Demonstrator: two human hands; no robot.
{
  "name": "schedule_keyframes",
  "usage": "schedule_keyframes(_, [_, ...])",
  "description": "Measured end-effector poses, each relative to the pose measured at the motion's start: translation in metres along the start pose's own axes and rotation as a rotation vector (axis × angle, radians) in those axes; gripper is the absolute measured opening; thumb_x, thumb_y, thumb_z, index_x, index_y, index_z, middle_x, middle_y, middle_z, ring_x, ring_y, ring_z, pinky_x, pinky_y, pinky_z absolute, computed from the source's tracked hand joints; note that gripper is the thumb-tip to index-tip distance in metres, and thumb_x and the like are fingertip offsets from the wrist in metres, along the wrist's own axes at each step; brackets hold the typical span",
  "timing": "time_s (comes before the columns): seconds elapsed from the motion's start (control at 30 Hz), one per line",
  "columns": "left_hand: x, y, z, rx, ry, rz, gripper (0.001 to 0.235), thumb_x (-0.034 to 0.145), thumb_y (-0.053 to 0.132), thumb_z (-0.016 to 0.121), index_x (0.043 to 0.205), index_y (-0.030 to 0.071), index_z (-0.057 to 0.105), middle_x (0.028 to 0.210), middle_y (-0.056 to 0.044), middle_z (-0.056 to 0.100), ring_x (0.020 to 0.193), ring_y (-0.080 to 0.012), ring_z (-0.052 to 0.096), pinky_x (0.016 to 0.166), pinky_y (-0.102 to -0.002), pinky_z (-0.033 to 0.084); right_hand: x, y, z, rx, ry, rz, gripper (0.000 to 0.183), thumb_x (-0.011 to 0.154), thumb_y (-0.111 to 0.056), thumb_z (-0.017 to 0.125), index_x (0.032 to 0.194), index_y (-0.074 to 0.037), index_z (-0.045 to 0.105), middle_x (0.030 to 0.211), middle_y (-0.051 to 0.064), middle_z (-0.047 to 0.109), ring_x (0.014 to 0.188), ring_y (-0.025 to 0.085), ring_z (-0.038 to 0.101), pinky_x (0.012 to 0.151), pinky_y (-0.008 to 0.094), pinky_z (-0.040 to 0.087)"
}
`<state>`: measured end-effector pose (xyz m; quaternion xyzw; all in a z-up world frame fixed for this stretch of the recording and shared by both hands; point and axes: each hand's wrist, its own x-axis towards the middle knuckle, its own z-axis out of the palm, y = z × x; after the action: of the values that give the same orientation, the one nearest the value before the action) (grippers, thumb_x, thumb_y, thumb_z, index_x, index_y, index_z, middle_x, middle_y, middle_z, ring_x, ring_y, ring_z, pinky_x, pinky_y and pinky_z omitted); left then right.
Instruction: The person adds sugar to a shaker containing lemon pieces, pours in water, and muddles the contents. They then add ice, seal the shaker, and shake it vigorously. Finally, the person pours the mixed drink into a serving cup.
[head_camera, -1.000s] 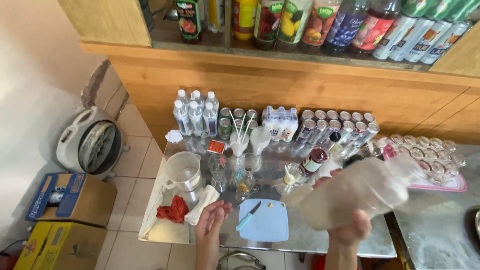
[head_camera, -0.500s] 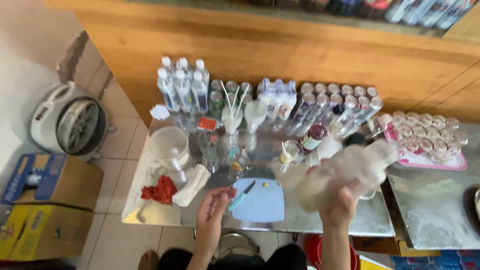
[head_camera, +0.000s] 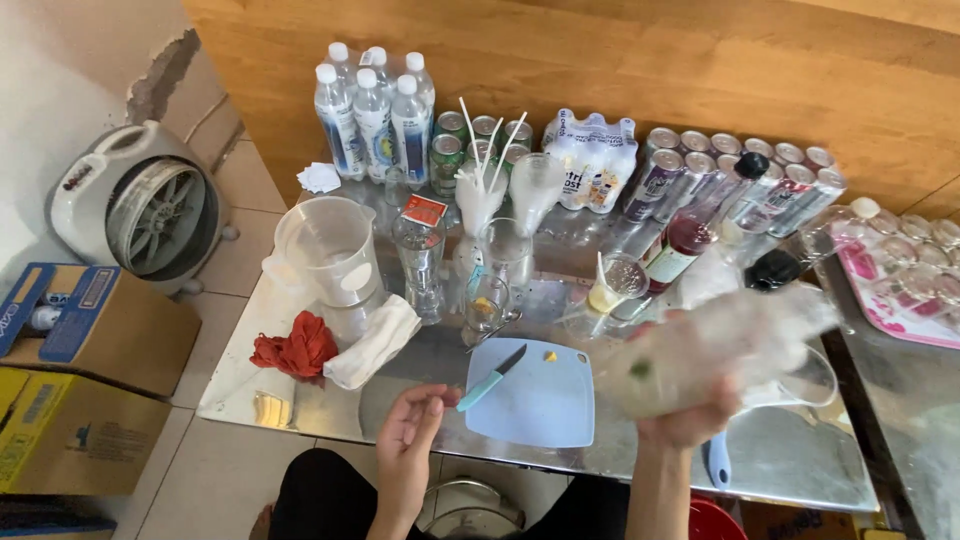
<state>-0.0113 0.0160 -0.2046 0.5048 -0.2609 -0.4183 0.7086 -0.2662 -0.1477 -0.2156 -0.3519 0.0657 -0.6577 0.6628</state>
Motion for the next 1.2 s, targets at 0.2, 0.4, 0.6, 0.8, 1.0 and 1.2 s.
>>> schedule_keyframes(0.2, [-0.002, -0.022, -0.001, -0.047, 0.057, 0.097, 0.021, 0.097, 0.018, 0.063, 0.108, 0.001, 0.07, 0.101, -0.016, 0.079, 0.1, -0.0253, 0.074, 0.096, -0.039, 0.059, -0.007, 0.031, -0.005, -0.179, 0.024, -0.17, 0.037, 0.094, -0.011, 0.062, 0.129, 0.001, 0.061, 0.116, 0.015, 0.07, 0.103, 0.031, 0.068, 0.095, 0.048, 0.056])
schedule_keyframes(0.4, [-0.01, -0.016, 0.013, -0.035, 0.052, 0.009, 0.025, 0.095, 0.02, 0.064, 0.109, 0.0, 0.071, 0.101, -0.017, 0.079, 0.099, -0.026, 0.075, 0.095, -0.039, 0.061, -0.008, 0.033, 0.016, -0.253, 0.051, -0.064, 0.074, 0.076, -0.024, 0.081, 0.14, 0.001, 0.051, 0.124, 0.024, 0.066, 0.109, 0.039, 0.067, 0.09, 0.057, 0.058])
schedule_keyframes(0.6, [0.013, -0.013, 0.02, 0.047, -0.061, 0.001, 0.031, 0.095, 0.031, 0.063, 0.11, 0.004, 0.07, 0.106, -0.015, 0.08, 0.105, -0.0261, 0.076, 0.101, -0.038, 0.057, -0.009, 0.053, -0.029, -0.37, 0.252, -0.022, 0.068, 0.071, -0.026, 0.085, 0.129, -0.001, 0.059, 0.111, 0.014, 0.071, 0.097, 0.028, 0.069, 0.08, 0.045, 0.059])
schedule_keyframes(0.8, [0.066, 0.017, 0.057, 0.212, -0.229, 0.272, 0.04, 0.087, 0.02, 0.08, 0.122, 0.002, 0.071, 0.113, -0.016, 0.078, 0.114, -0.0249, 0.07, 0.104, -0.044, 0.049, -0.007, 0.062, 0.008, -0.712, 0.086, 0.017, 0.123, 0.062, -0.022, 0.091, 0.162, -0.025, 0.02, 0.138, 0.018, 0.058, 0.126, 0.03, 0.058, 0.103, 0.053, 0.052])
schedule_keyframes(1.0, [0.098, 0.035, 0.096, 0.391, -0.549, 0.513, 0.088, 0.067, 0.035, 0.095, 0.141, 0.004, 0.06, 0.129, -0.017, 0.068, 0.128, -0.0343, 0.061, 0.111, -0.05, 0.043, -0.013, 0.073, 0.021, -0.895, 0.069, 0.15, 0.129, 0.047, -0.016, 0.102, 0.156, -0.012, 0.033, 0.144, 0.024, 0.051, 0.138, 0.041, 0.049, 0.118, 0.056, 0.039])
schedule_keyframes(1.2, [0.11, 0.015, 0.109, 0.435, -0.846, 0.43, 0.076, 0.07, 0.032, 0.092, 0.134, 0.002, 0.064, 0.121, -0.016, 0.072, 0.123, -0.034, 0.065, 0.111, -0.049, 0.044, -0.018, 0.084, 0.002, -0.994, 0.073, 0.225, 0.124, 0.039, -0.026, 0.107, 0.148, -0.014, 0.049, 0.131, 0.015, 0.064, 0.128, 0.029, 0.061, 0.118, 0.047, 0.041])
